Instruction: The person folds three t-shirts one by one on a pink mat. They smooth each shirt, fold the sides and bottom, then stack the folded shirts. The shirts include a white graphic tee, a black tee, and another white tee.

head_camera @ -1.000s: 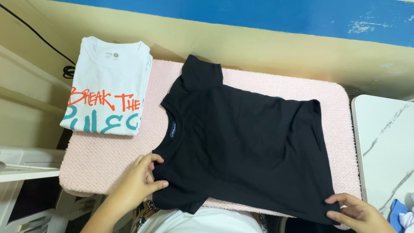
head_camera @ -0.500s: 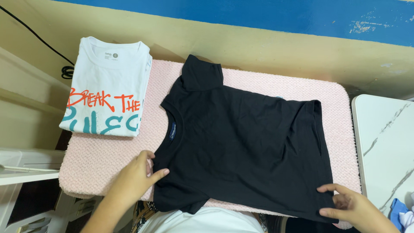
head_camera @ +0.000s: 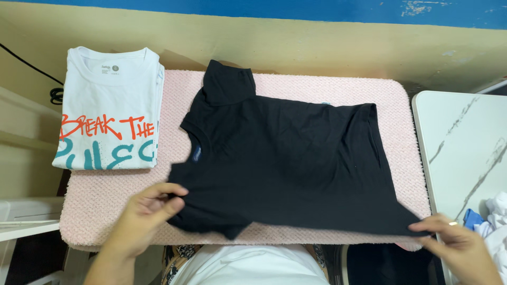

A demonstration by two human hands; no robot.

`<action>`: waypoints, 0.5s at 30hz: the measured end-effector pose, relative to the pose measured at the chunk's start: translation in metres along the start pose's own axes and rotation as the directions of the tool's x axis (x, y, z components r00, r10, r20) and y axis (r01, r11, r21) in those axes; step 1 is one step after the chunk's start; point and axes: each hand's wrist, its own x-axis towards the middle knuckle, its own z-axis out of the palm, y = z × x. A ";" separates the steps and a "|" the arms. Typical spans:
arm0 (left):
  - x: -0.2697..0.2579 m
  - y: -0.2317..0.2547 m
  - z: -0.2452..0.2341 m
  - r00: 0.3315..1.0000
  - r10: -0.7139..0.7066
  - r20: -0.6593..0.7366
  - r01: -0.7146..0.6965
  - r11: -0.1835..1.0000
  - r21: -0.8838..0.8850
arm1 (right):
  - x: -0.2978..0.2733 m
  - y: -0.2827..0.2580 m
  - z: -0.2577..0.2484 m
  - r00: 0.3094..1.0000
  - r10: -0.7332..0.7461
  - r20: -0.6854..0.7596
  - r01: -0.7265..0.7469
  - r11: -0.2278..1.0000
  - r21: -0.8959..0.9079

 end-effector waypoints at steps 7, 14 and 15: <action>-0.045 0.078 -0.021 0.923 0.384 -0.022 -0.384 0.920 -0.078 | -0.009 -0.019 -0.013 0.661 -0.366 -0.655 0.591 0.792 0.154; -0.069 0.145 0.001 0.806 0.590 -0.032 -0.586 0.805 0.095 | 0.029 -0.068 -0.027 0.524 -0.278 -0.805 0.646 0.746 0.163; -0.067 0.150 0.005 0.801 0.597 -0.041 -0.592 0.800 0.100 | 0.032 -0.075 -0.031 0.516 -0.272 -0.812 0.650 0.742 0.165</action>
